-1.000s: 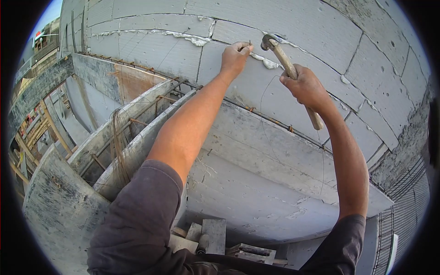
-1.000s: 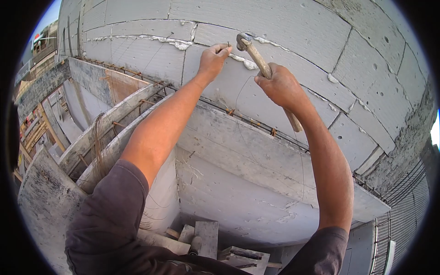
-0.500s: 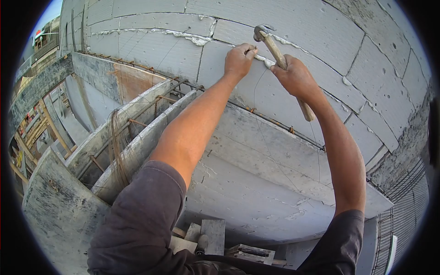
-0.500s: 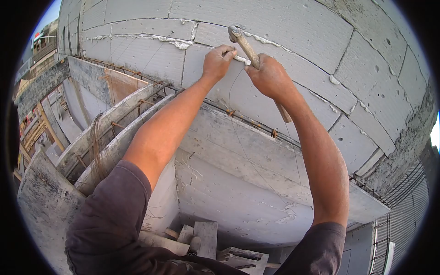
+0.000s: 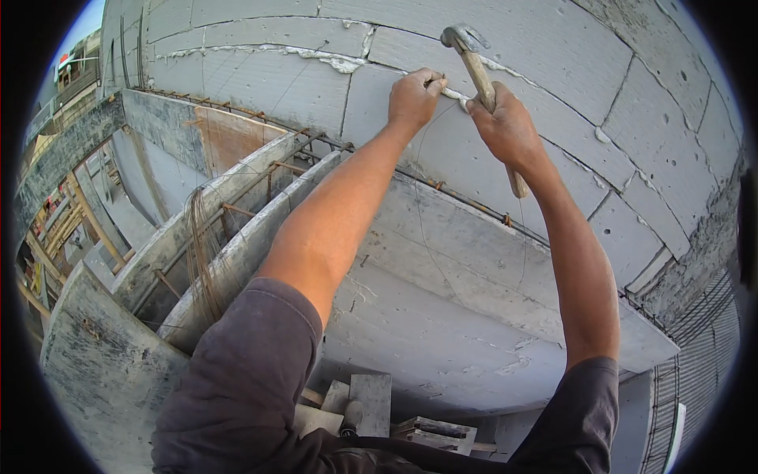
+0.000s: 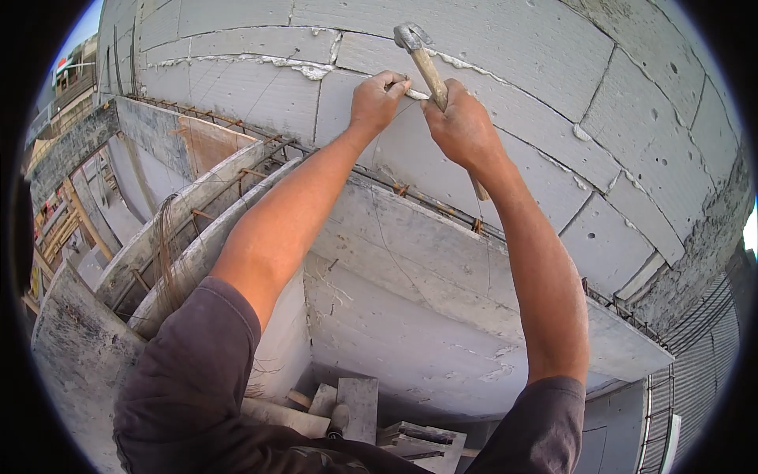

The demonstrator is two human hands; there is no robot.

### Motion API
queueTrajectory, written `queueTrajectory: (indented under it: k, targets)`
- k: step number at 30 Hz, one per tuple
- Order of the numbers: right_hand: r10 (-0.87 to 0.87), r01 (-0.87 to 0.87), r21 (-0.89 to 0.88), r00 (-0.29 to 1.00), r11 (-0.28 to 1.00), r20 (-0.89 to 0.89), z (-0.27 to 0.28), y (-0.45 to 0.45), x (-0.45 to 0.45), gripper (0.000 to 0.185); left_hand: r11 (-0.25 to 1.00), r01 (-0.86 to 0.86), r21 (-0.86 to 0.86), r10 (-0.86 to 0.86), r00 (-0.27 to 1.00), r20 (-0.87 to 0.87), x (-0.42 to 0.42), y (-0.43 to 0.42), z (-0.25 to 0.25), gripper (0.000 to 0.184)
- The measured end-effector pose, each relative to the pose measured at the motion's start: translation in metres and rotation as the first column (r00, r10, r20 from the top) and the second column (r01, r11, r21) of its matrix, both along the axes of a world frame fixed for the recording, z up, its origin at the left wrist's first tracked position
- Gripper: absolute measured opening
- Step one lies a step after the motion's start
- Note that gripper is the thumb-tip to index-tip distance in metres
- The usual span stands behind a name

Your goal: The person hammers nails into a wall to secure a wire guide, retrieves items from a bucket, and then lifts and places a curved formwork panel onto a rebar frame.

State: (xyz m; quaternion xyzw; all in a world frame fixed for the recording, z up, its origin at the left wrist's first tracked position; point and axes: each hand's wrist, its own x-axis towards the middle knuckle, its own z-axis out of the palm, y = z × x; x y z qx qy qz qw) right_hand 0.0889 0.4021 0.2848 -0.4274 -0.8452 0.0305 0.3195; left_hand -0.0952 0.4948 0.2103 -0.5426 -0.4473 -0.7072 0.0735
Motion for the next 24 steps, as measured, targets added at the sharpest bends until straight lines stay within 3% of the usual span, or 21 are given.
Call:
queueTrajectory:
  k: [2,5,8,11,14,17,20,23,24]
  targets:
    - [-0.095,0.107,-0.151,0.992,0.983,0.089,-0.005,0.005,0.001,0.035,0.993,-0.063,-0.096,0.061,0.998,-0.027,0.003,-0.009,0.005,0.028]
    - [-0.045,0.038,0.073,0.994,0.997,0.096,-0.004,0.007,0.002,0.034,0.999,0.017,-0.042,-0.016,1.0,0.019,0.002,-0.007,0.003,0.028]
    - [0.03,-0.026,0.061,0.997,0.998,-0.066,0.006,-0.007,-0.001,0.033,0.996,0.078,-0.044,-0.075,0.996,0.057,0.0,-0.003,0.001,0.03]
    - [-0.017,0.013,0.056,0.998,0.998,0.067,-0.002,0.005,-0.003,0.031,0.988,0.15,0.041,-0.153,0.984,0.086,-0.006,-0.002,-0.005,0.034]
    - [-0.068,0.067,0.011,0.984,0.998,0.167,0.0,0.009,-0.003,0.032,0.975,0.183,0.126,-0.222,0.823,0.523,-0.007,-0.006,0.0,0.039]
    - [0.01,-0.011,0.052,1.0,0.999,0.025,0.01,-0.021,-0.005,0.031,0.879,0.465,-0.101,-0.301,0.708,0.639,0.0,-0.062,0.011,0.044]
    - [0.037,-0.031,0.099,0.998,0.995,-0.053,-0.001,-0.005,-0.007,0.031,0.808,0.559,-0.186,-0.372,0.729,0.574,0.01,-0.099,0.008,0.045]
    - [-0.049,0.043,0.055,0.99,0.998,0.129,-0.012,0.033,0.001,0.031,0.818,0.557,-0.142,-0.436,0.762,0.479,0.028,-0.114,-0.004,0.046]
    - [-0.039,0.033,0.067,0.995,0.997,0.092,-0.007,0.034,0.003,0.032,0.83,0.513,-0.22,-0.39,0.815,0.428,0.031,-0.118,-0.003,0.045]
